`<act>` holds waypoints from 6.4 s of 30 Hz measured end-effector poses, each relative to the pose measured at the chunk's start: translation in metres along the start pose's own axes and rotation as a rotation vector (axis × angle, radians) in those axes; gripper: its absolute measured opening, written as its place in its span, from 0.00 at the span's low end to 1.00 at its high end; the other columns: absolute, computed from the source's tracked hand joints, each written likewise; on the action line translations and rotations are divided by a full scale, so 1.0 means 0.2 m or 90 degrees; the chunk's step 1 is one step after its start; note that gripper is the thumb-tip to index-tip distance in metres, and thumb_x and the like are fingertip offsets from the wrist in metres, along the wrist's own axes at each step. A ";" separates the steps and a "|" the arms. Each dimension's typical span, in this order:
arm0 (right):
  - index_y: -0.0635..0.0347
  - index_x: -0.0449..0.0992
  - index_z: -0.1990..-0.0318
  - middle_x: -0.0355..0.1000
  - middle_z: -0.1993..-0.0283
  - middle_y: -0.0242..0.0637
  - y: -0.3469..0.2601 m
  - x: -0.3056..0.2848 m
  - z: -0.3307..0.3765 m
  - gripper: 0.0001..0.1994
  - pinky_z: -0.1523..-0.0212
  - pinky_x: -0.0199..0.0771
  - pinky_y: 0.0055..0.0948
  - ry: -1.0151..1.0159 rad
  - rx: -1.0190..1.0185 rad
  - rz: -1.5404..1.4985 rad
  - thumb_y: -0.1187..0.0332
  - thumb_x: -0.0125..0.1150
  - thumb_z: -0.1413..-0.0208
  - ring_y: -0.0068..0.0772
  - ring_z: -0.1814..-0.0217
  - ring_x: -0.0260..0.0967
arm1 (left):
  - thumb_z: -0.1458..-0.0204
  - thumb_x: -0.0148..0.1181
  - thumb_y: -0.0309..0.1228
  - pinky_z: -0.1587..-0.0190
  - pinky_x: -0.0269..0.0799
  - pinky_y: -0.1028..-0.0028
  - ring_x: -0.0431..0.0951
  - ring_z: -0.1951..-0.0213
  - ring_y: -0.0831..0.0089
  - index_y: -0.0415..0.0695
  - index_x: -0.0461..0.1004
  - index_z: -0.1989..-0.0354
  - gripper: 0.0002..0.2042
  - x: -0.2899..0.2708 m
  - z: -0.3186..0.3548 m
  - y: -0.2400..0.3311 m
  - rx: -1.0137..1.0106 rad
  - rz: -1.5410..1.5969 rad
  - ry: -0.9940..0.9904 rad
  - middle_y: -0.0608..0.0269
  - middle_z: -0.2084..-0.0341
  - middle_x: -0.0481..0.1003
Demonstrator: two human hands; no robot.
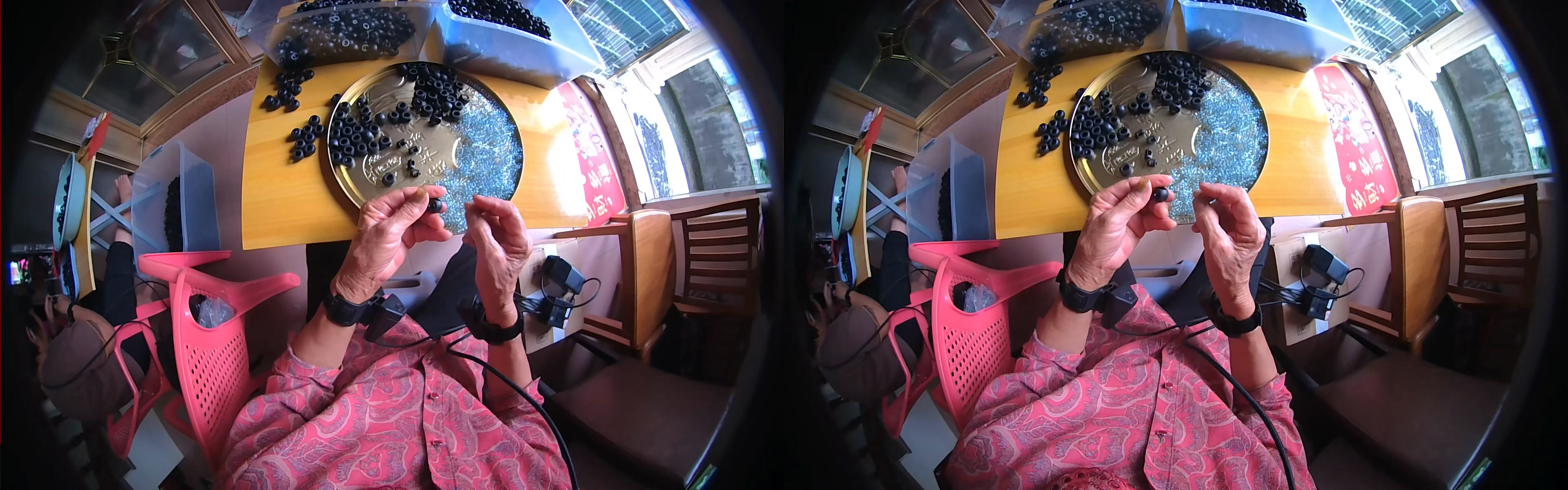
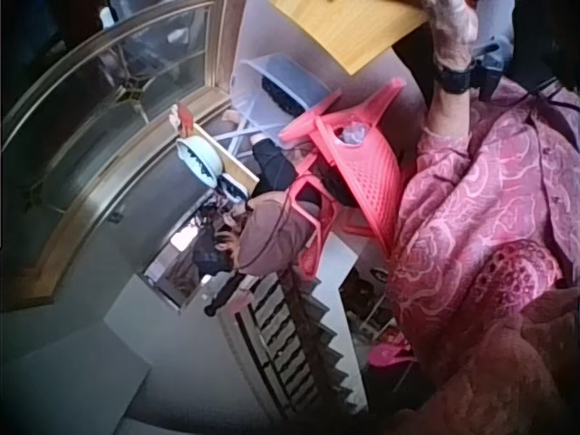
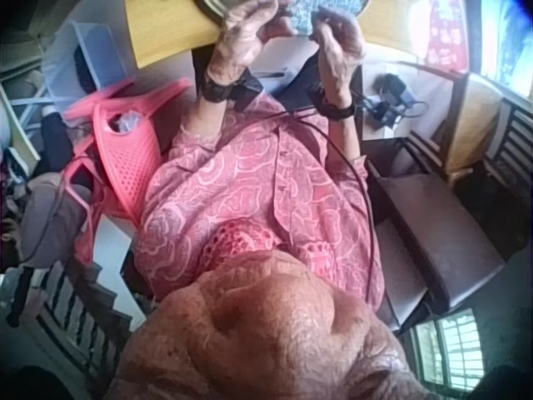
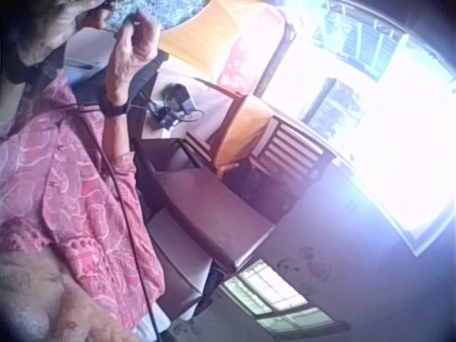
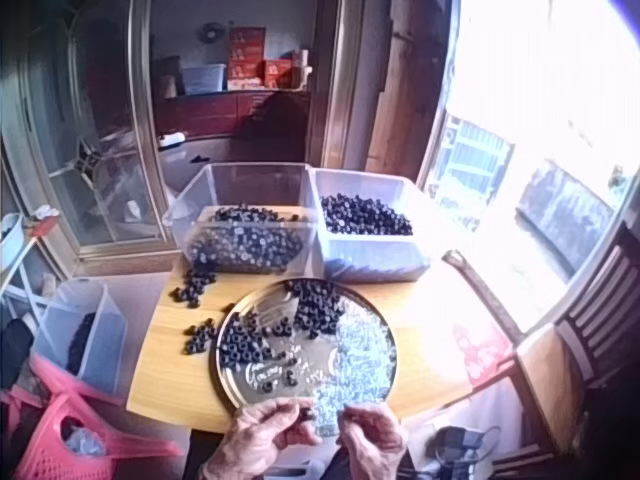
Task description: The person picks up a black ring and a small metal piece from a tray, presses the metal piece into the ring, and places the assembled unit back onto the tray.
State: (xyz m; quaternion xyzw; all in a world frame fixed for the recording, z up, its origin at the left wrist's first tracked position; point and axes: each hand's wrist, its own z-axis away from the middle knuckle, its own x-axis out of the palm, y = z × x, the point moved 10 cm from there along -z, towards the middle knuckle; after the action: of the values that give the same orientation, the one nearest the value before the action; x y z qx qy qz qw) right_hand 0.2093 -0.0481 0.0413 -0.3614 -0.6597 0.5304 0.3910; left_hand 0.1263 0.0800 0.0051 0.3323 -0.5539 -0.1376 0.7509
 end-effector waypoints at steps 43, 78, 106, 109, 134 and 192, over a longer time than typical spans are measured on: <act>0.64 0.74 0.53 0.72 0.66 0.29 -0.13 0.21 0.18 0.13 0.71 0.67 0.15 -0.163 0.041 0.021 0.82 0.61 0.48 0.13 0.71 0.66 | 0.45 0.59 0.25 0.57 0.77 0.74 0.80 0.65 0.71 0.37 0.74 0.52 0.12 -0.02 0.19 -0.03 0.014 0.011 -0.055 0.58 0.65 0.78; 0.59 0.75 0.63 0.73 0.63 0.40 -0.16 0.49 -0.09 0.07 0.68 0.73 0.37 -0.211 -0.295 0.571 0.79 0.57 0.49 0.47 0.66 0.74 | 0.44 0.57 0.25 0.66 0.77 0.73 0.77 0.72 0.74 0.37 0.73 0.55 0.10 -0.20 0.20 0.05 0.027 0.154 -0.025 0.59 0.68 0.77; 0.63 0.74 0.54 0.69 0.67 0.33 -0.10 0.36 -0.06 0.12 0.69 0.68 0.20 -0.141 -0.090 0.371 0.77 0.61 0.46 0.21 0.70 0.67 | 0.40 0.49 0.27 0.63 0.81 0.67 0.78 0.68 0.74 0.33 0.71 0.51 0.12 -0.20 0.18 0.18 0.052 0.000 0.003 0.52 0.62 0.76; 0.67 0.74 0.54 0.73 0.64 0.28 0.01 0.31 0.02 0.11 0.63 0.69 0.16 -0.146 0.166 0.039 0.76 0.61 0.44 0.15 0.65 0.67 | 0.40 0.50 0.27 0.63 0.81 0.68 0.78 0.69 0.75 0.34 0.72 0.51 0.12 -0.15 0.19 0.12 0.019 -0.042 0.021 0.56 0.65 0.76; 0.65 0.77 0.52 0.73 0.64 0.29 -0.03 0.25 0.16 0.12 0.61 0.68 0.17 -0.162 0.065 0.031 0.78 0.59 0.45 0.17 0.65 0.67 | 0.40 0.53 0.29 0.64 0.78 0.76 0.80 0.72 0.72 0.33 0.71 0.52 0.13 -0.07 0.25 0.04 0.028 -0.081 0.047 0.59 0.74 0.78; 0.68 0.75 0.57 0.71 0.62 0.34 0.13 0.11 0.20 0.08 0.64 0.68 0.19 -0.058 0.176 -0.277 0.78 0.59 0.44 0.19 0.65 0.68 | 0.39 0.51 0.30 0.61 0.81 0.71 0.80 0.69 0.71 0.36 0.72 0.51 0.13 0.00 0.20 -0.06 -0.053 0.041 -0.009 0.57 0.65 0.77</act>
State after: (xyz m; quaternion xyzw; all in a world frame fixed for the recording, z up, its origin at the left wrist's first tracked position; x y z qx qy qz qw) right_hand 0.1655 -0.0416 0.0136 -0.1296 -0.6604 0.5345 0.5113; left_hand 0.0918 0.0569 0.0042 0.2815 -0.5632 -0.1384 0.7644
